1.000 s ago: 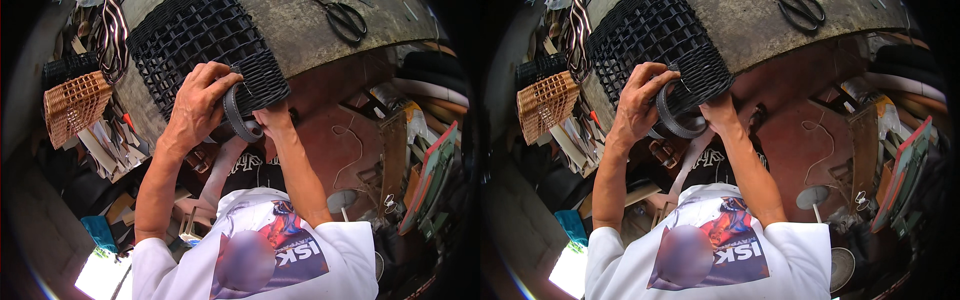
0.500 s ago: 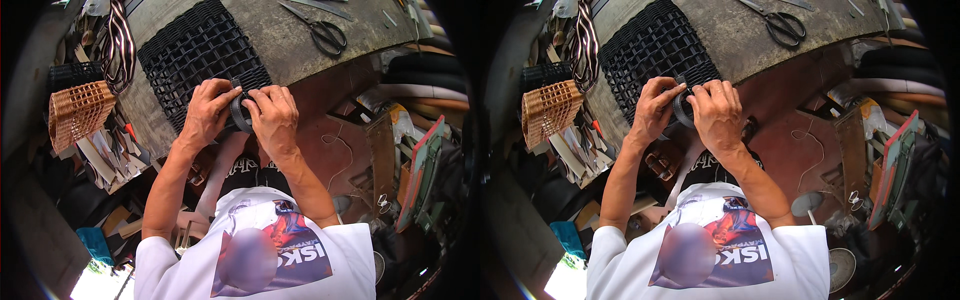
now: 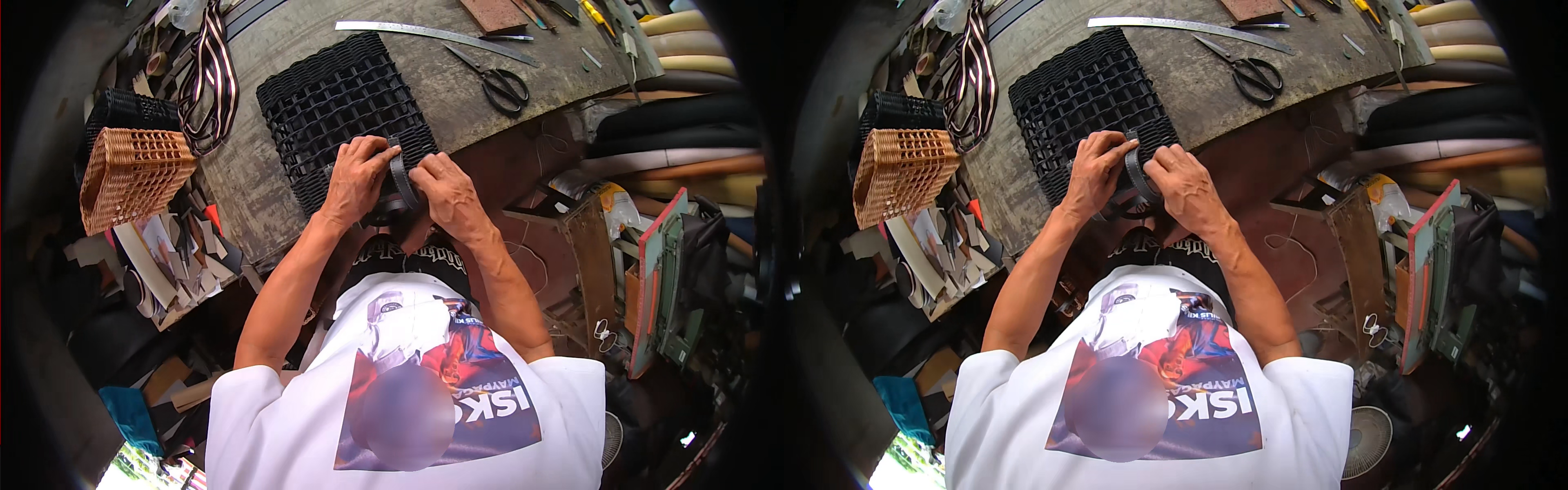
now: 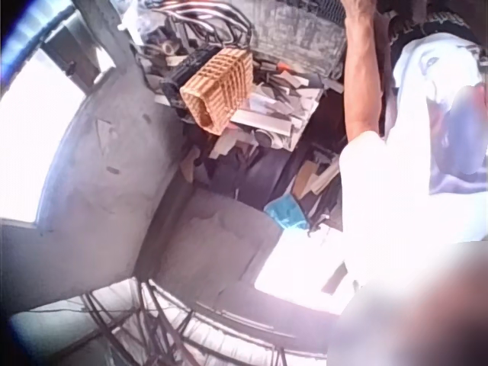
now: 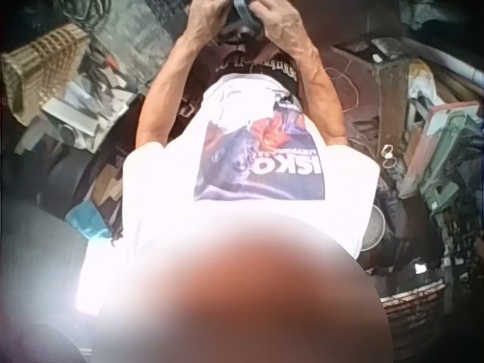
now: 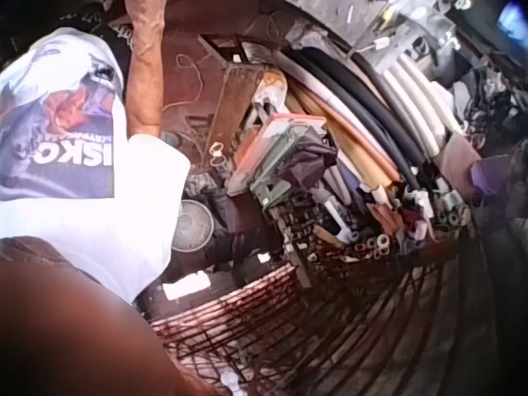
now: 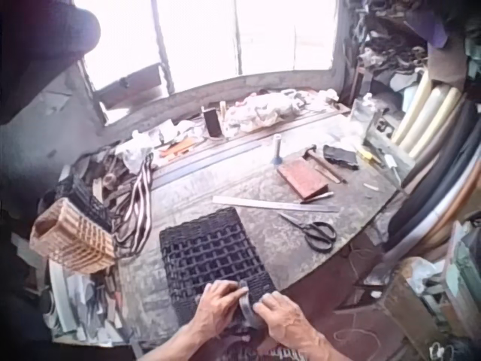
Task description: Attaching a handle to a woven basket using a needle and thread.
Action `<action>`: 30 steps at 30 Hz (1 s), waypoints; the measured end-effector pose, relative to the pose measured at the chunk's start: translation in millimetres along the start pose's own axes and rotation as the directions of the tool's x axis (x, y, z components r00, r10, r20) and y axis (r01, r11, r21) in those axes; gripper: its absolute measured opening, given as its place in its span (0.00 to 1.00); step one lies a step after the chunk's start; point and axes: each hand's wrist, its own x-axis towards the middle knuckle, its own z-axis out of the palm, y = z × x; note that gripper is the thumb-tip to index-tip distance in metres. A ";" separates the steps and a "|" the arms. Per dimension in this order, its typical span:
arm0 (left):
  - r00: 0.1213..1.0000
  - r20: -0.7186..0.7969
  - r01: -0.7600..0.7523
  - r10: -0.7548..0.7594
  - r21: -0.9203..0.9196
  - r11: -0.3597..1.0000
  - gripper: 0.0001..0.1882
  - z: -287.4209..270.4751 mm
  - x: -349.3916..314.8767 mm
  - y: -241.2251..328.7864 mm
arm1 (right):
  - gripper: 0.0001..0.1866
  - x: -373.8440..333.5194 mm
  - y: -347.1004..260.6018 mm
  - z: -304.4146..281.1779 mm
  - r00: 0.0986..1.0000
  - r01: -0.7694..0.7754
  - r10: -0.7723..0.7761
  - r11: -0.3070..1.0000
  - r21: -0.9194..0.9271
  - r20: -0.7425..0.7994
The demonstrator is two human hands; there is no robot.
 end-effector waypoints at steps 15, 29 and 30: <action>0.998 -0.058 -0.028 0.030 0.038 0.999 0.22 4.9 -3.6 1.9 | 0.08 -119.2 -13.4 -76.5 0.483 -0.360 0.562 0.827 0.432 -0.672; 0.995 -0.067 -0.071 0.079 0.111 0.991 0.20 6.2 -0.3 3.1 | 0.10 -153.3 9.1 -212.9 0.238 0.156 0.583 0.767 0.623 -0.777; 0.995 -0.066 -0.070 0.077 0.113 0.991 0.20 6.4 -0.8 3.1 | 0.10 -165.5 5.9 -220.3 0.251 0.215 0.637 0.698 0.683 -0.729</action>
